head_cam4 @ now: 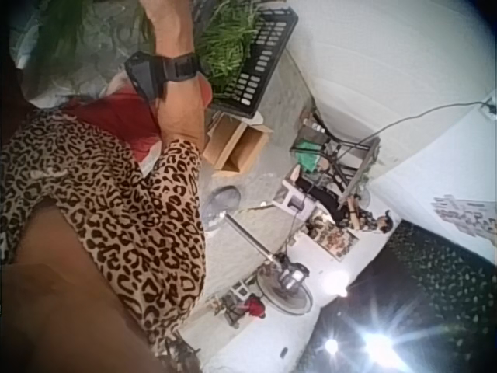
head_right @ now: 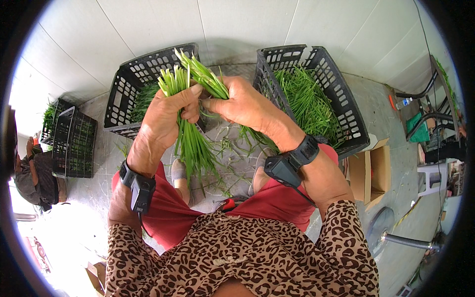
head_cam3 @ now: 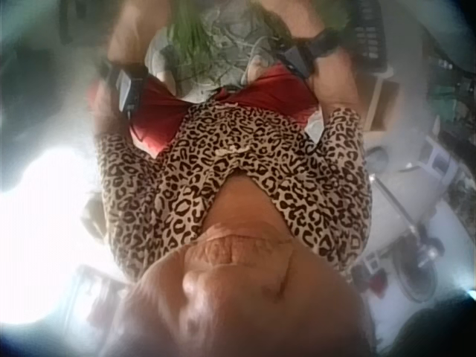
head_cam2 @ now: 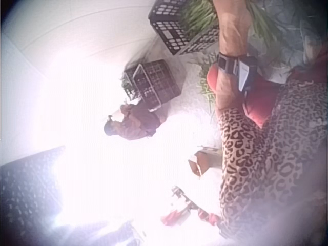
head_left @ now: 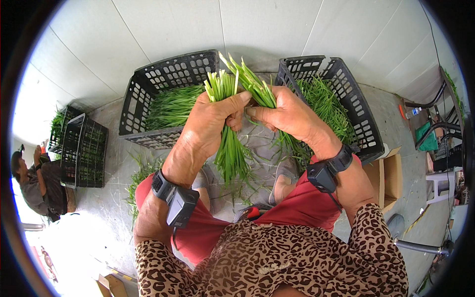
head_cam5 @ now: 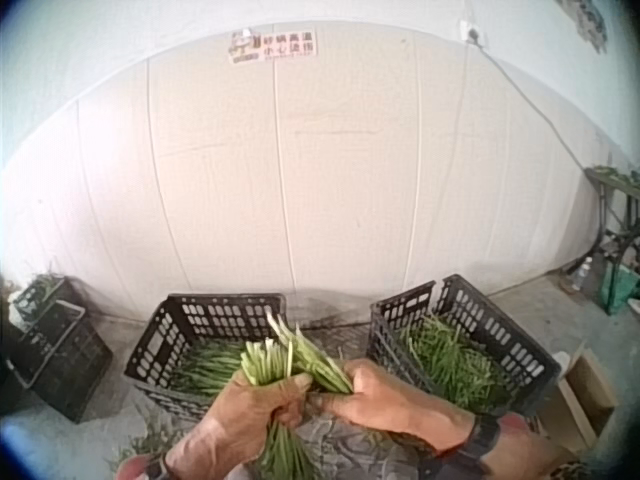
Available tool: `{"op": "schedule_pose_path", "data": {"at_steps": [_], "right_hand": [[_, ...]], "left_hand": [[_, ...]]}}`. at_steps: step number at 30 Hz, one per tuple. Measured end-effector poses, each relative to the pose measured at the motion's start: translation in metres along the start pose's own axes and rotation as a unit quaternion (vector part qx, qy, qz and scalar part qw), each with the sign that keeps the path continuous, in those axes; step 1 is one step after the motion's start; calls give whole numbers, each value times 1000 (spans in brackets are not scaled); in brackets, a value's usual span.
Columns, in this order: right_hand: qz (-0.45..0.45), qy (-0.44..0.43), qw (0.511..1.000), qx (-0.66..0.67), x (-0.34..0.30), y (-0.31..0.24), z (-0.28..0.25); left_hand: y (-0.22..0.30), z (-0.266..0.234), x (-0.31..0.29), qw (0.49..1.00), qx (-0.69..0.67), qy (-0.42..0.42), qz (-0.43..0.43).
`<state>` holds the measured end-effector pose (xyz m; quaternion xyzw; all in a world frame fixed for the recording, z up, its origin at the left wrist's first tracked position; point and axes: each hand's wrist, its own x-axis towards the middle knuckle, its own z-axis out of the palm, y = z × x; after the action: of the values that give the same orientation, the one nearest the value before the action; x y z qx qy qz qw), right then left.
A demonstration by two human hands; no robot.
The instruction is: The recorder is sorting and cleaning bundles of green vegetables, removing damaged stalks.
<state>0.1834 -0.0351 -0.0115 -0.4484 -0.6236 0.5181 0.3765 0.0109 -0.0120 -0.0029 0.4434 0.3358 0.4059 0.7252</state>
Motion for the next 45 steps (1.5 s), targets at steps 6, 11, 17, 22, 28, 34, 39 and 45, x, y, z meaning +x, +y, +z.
{"op": "schedule_pose_path", "data": {"at_steps": [6,11,17,22,28,34,39,45], "right_hand": [[2,-18,1000,-2,-2,-3,2],[2,-22,1000,5,1,4,1],[-4,-6,998,61,3,9,3],[-5,-20,997,76,2,8,4],[-13,-25,994,103,2,7,5],[-19,-45,993,112,3,11,5],[-11,-19,990,137,1,7,6],[-10,-20,992,120,1,6,5]], "left_hand": [[-2,-3,1,1000,-5,-3,-1],[-4,-5,2,999,28,-4,14],[-3,-7,3,999,29,13,23],[-3,-10,5,998,31,25,40],[-3,-10,5,998,18,35,48],[1,-5,2,999,-16,21,42],[-3,-11,5,998,20,11,56],[-3,-12,6,997,25,32,62]]}}
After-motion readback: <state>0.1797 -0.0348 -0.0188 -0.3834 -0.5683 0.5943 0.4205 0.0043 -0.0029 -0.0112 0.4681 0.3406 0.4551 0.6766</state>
